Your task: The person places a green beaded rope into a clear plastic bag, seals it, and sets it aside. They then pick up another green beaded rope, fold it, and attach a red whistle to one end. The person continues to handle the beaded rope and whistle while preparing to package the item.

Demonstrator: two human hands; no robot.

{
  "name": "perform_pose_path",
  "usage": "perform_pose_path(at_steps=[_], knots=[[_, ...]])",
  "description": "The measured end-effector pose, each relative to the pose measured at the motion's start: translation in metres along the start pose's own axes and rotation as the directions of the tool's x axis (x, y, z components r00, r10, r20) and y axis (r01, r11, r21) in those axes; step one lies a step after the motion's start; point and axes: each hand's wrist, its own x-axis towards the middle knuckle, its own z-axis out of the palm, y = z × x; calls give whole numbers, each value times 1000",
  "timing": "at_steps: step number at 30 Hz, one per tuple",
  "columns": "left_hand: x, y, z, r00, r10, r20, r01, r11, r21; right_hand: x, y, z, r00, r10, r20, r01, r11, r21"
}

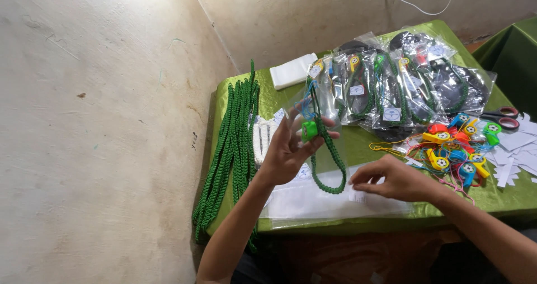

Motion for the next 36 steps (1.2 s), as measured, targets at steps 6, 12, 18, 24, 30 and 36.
perform_pose_path(at_steps=[6, 12, 18, 24, 30, 36], knots=[[-5, 8, 10, 991, -66, 117, 67, 998, -10, 12, -53, -49, 933, -121, -339, 105, 992, -65], [1, 1, 17, 982, -146, 121, 135, 986, 98, 32, -88, -81, 898, -414, -149, 393, 907, -154], [5, 3, 22, 981, -129, 143, 108, 983, 147, 44, -66, -88, 913, -396, -93, 391, 918, -68], [4, 5, 29, 979, -151, 139, 156, 987, -27, 24, -110, -93, 840, -404, -363, 324, 909, -261], [8, 10, 36, 976, -183, 120, 185, 983, -4, -5, -147, -81, 469, -767, -438, 429, 631, -646], [13, 13, 46, 977, -210, 46, 205, 974, 93, -9, -157, -74, 266, -902, -341, 547, 433, -717]])
